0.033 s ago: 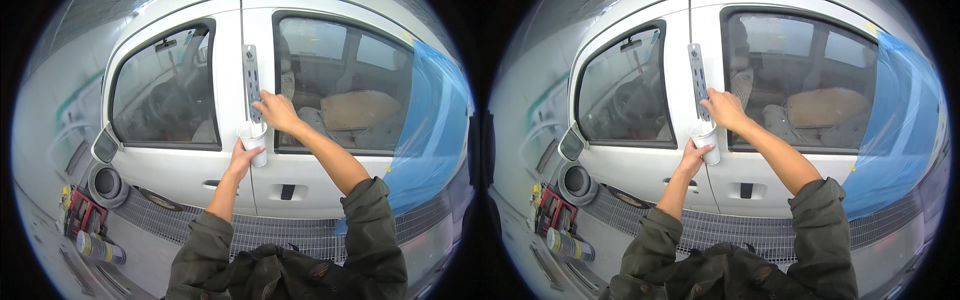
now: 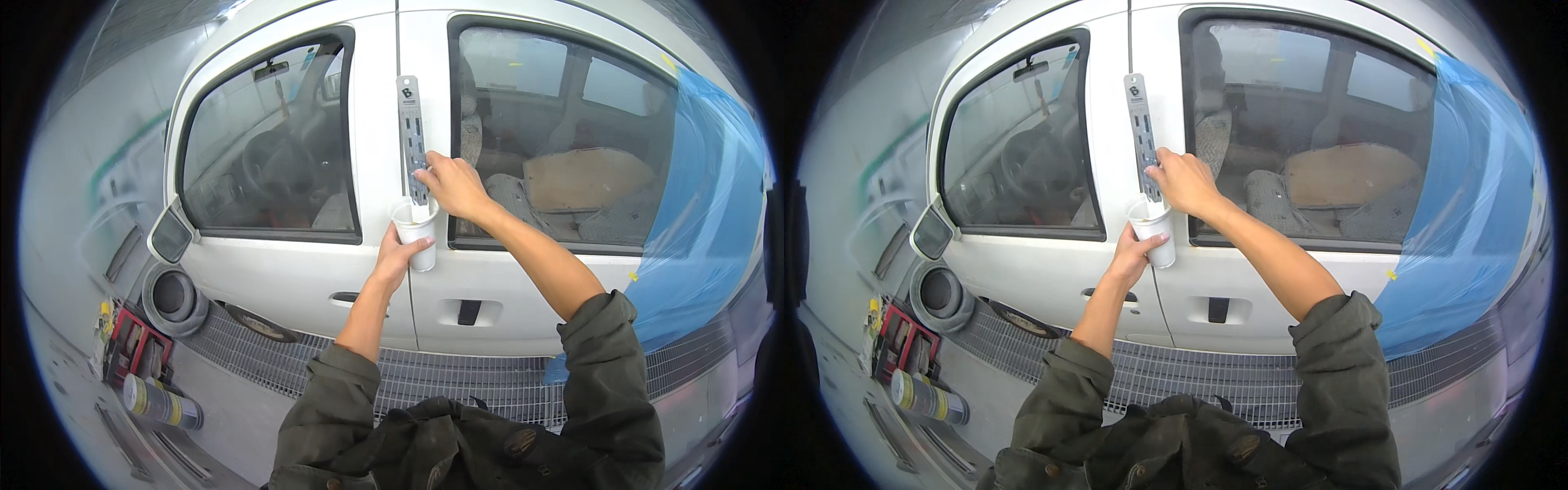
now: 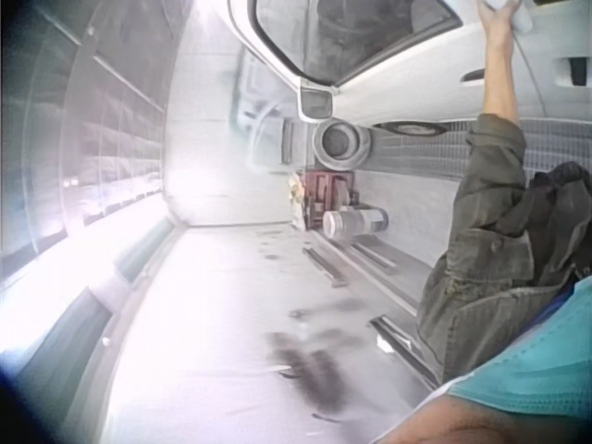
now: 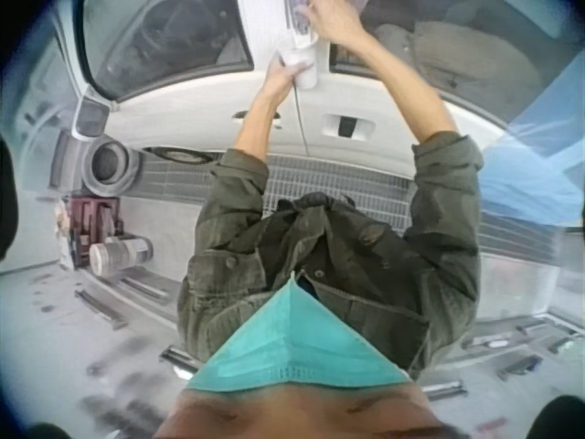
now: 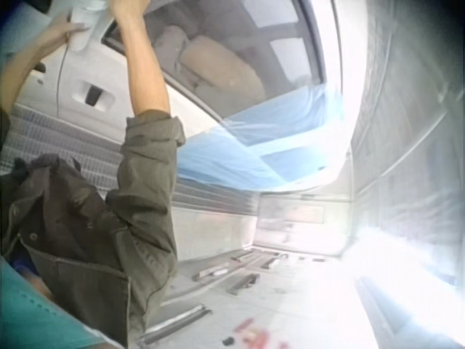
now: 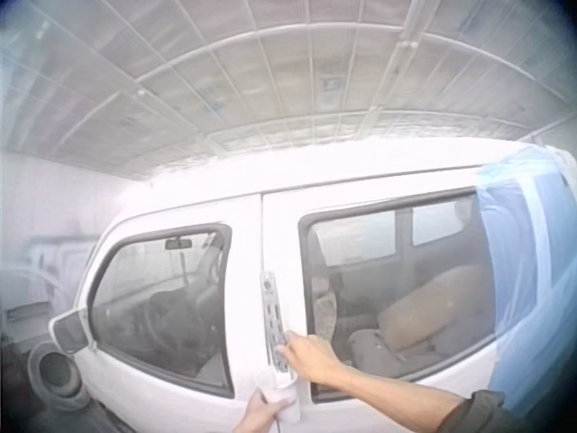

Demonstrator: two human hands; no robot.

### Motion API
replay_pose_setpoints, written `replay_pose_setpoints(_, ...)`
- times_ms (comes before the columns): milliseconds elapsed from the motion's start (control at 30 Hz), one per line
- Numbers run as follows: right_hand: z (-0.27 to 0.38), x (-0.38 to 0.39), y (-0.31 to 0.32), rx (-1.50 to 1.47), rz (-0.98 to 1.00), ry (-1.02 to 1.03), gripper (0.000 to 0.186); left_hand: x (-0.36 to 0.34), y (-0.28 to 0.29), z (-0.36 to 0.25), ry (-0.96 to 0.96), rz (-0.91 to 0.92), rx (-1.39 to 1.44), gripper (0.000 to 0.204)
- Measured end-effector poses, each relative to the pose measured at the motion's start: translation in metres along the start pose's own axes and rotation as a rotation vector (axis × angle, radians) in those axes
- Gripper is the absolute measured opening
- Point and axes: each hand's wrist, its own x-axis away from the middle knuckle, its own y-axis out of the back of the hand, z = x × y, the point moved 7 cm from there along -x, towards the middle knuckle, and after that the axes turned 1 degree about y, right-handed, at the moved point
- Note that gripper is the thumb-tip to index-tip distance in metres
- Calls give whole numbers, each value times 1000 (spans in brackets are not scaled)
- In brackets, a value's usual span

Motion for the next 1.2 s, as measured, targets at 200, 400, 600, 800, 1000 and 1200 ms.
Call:
replay_pose_setpoints(200, 5, -17, 39, -129, -161, -3, 34, 0, 5, -13, -30, -1, -39, 76)
replay_pose_setpoints(400, 0, 0, 11, -47, -33, -125, 33, -1, 6, -10, -47, 11, -1, 79)
replay_pose_setpoints(600, -28, -37, 38, -355, -134, -191, 32, -1, 6, -15, -25, 19, -9, 82)
replay_pose_setpoints(800, -30, -61, 65, -368, -87, -131, 29, -3, 3, -14, -22, 59, 36, 83)
replay_pose_setpoints(1000, -35, -73, 58, -428, -69, -170, 22, -3, 7, -14, 13, 97, 47, 83)
replay_pose_setpoints(1200, -34, -82, 48, -407, -99, -184, 21, -3, 19, -16, 5, 109, 35, 86)
